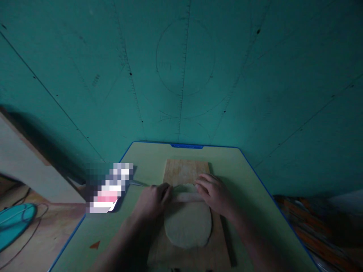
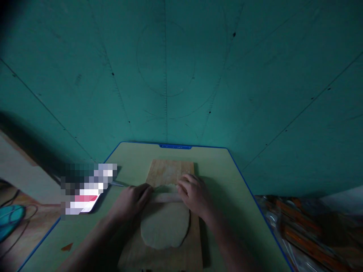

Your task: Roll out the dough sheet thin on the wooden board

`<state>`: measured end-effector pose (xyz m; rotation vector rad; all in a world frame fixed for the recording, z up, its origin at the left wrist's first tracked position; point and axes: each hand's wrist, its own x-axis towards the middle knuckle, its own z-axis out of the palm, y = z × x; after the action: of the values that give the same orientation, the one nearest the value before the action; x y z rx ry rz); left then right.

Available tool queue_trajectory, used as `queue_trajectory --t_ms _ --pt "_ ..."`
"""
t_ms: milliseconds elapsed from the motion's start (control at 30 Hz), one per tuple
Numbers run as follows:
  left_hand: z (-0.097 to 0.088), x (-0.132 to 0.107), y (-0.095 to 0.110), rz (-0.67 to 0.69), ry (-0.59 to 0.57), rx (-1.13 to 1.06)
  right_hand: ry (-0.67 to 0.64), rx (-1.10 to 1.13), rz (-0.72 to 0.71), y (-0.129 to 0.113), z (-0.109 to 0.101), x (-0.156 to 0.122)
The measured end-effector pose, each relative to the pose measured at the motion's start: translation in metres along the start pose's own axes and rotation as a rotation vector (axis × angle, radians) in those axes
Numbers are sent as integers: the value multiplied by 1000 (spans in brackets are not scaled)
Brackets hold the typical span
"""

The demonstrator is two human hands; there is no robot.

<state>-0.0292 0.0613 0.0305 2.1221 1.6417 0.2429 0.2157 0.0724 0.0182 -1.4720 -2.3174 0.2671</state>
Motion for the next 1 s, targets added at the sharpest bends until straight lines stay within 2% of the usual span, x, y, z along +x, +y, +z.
queue_trajectory --t_ms 267,467,667,800,1000 --pt "7 8 2 -138 141 99 18 -136 93 -12 2 11" --pt "2 6 1 -129 116 292 41 -267 176 -26 -5 3" --pt "-10 -6 2 -123 126 371 -22 -323 346 -20 -19 -13" --pt "-10 -10 13 -59 174 402 -31 -317 372 -19 -16 -15" --pt "4 1 36 -1 223 410 -53 -293 434 -23 -9 -12"
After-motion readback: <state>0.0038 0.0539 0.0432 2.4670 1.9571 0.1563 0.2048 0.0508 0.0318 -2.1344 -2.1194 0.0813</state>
